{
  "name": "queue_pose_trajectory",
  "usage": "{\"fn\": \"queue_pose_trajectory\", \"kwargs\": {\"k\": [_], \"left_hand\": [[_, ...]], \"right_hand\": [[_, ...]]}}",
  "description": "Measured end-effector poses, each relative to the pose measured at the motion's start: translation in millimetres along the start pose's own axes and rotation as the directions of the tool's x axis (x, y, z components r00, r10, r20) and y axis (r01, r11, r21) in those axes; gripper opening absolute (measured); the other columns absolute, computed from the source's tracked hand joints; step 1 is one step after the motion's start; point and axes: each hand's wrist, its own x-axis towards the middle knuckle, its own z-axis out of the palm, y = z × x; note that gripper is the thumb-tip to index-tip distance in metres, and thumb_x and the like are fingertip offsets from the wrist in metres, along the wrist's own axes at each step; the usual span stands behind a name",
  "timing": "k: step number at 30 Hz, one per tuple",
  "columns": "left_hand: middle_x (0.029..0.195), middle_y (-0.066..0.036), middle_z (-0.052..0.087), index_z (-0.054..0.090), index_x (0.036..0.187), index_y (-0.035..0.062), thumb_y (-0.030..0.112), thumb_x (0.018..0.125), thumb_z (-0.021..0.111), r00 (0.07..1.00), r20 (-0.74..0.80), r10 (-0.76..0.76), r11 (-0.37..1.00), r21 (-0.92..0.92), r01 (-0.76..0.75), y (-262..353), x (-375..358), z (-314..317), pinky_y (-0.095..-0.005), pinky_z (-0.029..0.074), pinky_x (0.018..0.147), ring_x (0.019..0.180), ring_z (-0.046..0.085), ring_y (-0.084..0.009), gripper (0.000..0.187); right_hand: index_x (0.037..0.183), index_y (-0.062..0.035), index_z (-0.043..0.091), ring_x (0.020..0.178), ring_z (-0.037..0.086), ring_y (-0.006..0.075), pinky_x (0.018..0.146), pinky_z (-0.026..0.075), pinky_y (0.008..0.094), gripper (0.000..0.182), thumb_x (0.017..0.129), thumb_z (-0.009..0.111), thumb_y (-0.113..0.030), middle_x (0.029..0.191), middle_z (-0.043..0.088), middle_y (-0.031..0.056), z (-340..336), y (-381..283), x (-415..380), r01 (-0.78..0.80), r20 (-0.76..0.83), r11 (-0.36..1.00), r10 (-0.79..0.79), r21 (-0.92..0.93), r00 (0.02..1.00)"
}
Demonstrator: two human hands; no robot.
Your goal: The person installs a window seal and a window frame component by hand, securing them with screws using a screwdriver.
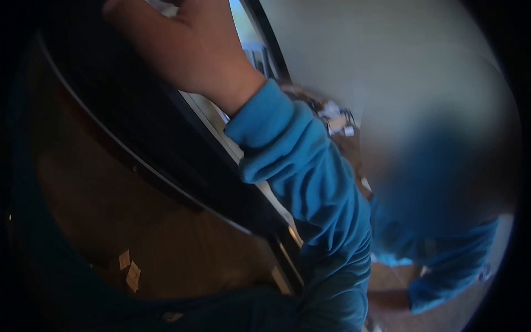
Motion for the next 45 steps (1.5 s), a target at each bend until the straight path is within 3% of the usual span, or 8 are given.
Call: {"fn": "queue_pose_trajectory", "kwargs": {"k": [4, 7, 11, 15, 25, 28, 40, 45], "left_hand": [[0.147, -0.014, 0.030, 0.039, 0.139, 0.0114, 0.039, 0.081, 0.067, 0.978, 0.183, -0.100, 0.958, -0.247, 0.145, -5.5, -84.8, 116.7, -0.0417, 0.032, 0.104, 0.132, 0.029, -0.0329, 0.071], [0.147, -0.014, 0.031, 0.039, 0.139, 0.0111, 0.039, 0.080, 0.067, 0.960, 0.255, -0.113, 0.924, -0.330, 0.196, -5.4, -126.8, 161.9, -0.0416, 0.032, 0.103, 0.132, 0.030, -0.0327, 0.071], [0.146, -0.014, 0.031, 0.038, 0.139, 0.0107, 0.039, 0.080, 0.068, 0.952, 0.289, -0.103, 0.906, -0.368, 0.210, 0.9, -145.2, 203.6, -0.0414, 0.032, 0.103, 0.131, 0.030, -0.0324, 0.072], [0.146, -0.014, 0.031, 0.038, 0.139, 0.0103, 0.039, 0.080, 0.068, 0.940, 0.326, -0.103, 0.907, -0.357, 0.223, 5.0, -163.1, 240.0, -0.0412, 0.033, 0.103, 0.130, 0.031, -0.0321, 0.072], [0.145, -0.015, 0.032, 0.037, 0.139, 0.0092, 0.039, 0.080, 0.068, 0.900, 0.410, -0.149, 0.920, -0.277, 0.279, 2.7, -207.5, 282.8, -0.0407, 0.033, 0.102, 0.129, 0.032, -0.0313, 0.073], [0.144, -0.015, 0.032, 0.037, 0.139, 0.0089, 0.039, 0.080, 0.068, 0.888, 0.429, -0.168, 0.917, -0.262, 0.300, 4.9, -217.6, 278.9, -0.0405, 0.034, 0.102, 0.128, 0.033, -0.0311, 0.073], [0.143, -0.015, 0.033, 0.035, 0.139, 0.0077, 0.039, 0.080, 0.068, 0.879, 0.437, -0.194, 0.920, -0.231, 0.318, 10.1, -231.1, 281.4, -0.0399, 0.034, 0.101, 0.127, 0.035, -0.0302, 0.075], [0.142, -0.015, 0.033, 0.035, 0.139, 0.0072, 0.039, 0.080, 0.069, 0.872, 0.444, -0.204, 0.919, -0.221, 0.327, 12.2, -240.1, 279.8, -0.0397, 0.035, 0.101, 0.126, 0.035, -0.0298, 0.075]], "right_hand": [[0.111, 0.0008, 0.058, 0.088, 0.059, 0.0126, 0.078, 0.046, 0.0250, 0.026, 0.090, 0.055, -0.014, 0.094, 0.063, 0.0068, -59.7, -69.4, -96.0, -0.427, 0.151, 0.837, 0.497, -0.341, 0.854], [0.094, 0.0041, 0.059, 0.073, 0.059, 0.0198, 0.067, 0.047, 0.0311, 0.020, 0.082, 0.060, -0.012, 0.082, 0.062, 0.0132, -89.0, -135.5, -175.7, -0.787, -0.120, 0.534, 0.799, -0.308, 0.589], [0.118, 0.0029, 0.050, 0.099, 0.058, 0.0370, 0.083, 0.047, 0.0413, 0.044, 0.080, 0.060, -0.016, 0.112, 0.056, 0.0233, -114.4, -222.2, -287.7, -0.670, -0.113, -0.156, 0.988, -0.726, -0.109], [0.136, 0.0077, 0.027, 0.119, 0.046, 0.0406, 0.097, 0.042, 0.0424, 0.076, 0.075, 0.063, -0.022, 0.133, 0.039, 0.0292, -115.0, -259.4, -364.3, -0.565, -0.147, -0.342, 0.920, -0.751, -0.363], [0.127, 0.0025, 0.044, 0.109, 0.054, 0.0380, 0.092, 0.044, 0.0435, 0.061, 0.073, 0.061, -0.021, 0.121, 0.052, 0.0235, -162.9, -216.7, -354.3, -0.622, 0.071, -0.379, 0.815, -0.685, -0.575], [0.114, -0.0030, 0.059, 0.088, 0.063, 0.0276, 0.081, 0.049, 0.0353, 0.036, 0.080, 0.056, -0.014, 0.098, 0.063, 0.0156, -186.8, -169.1, -405.2, -0.790, 0.018, -0.271, 0.942, -0.550, -0.336], [0.080, 0.0016, 0.064, 0.068, 0.061, 0.0276, 0.069, 0.050, 0.0339, 0.018, 0.078, 0.059, -0.015, 0.071, 0.063, 0.0144, -162.4, -119.9, -470.5, -0.784, -0.167, -0.455, 0.889, -0.422, -0.426], [0.084, -0.0009, 0.062, 0.069, 0.057, 0.0142, 0.061, 0.044, 0.0258, 0.008, 0.080, 0.062, -0.007, 0.077, 0.061, 0.0091, -161.2, -143.0, -438.0, -0.962, -0.083, -0.246, 0.968, -0.116, -0.237]]}}
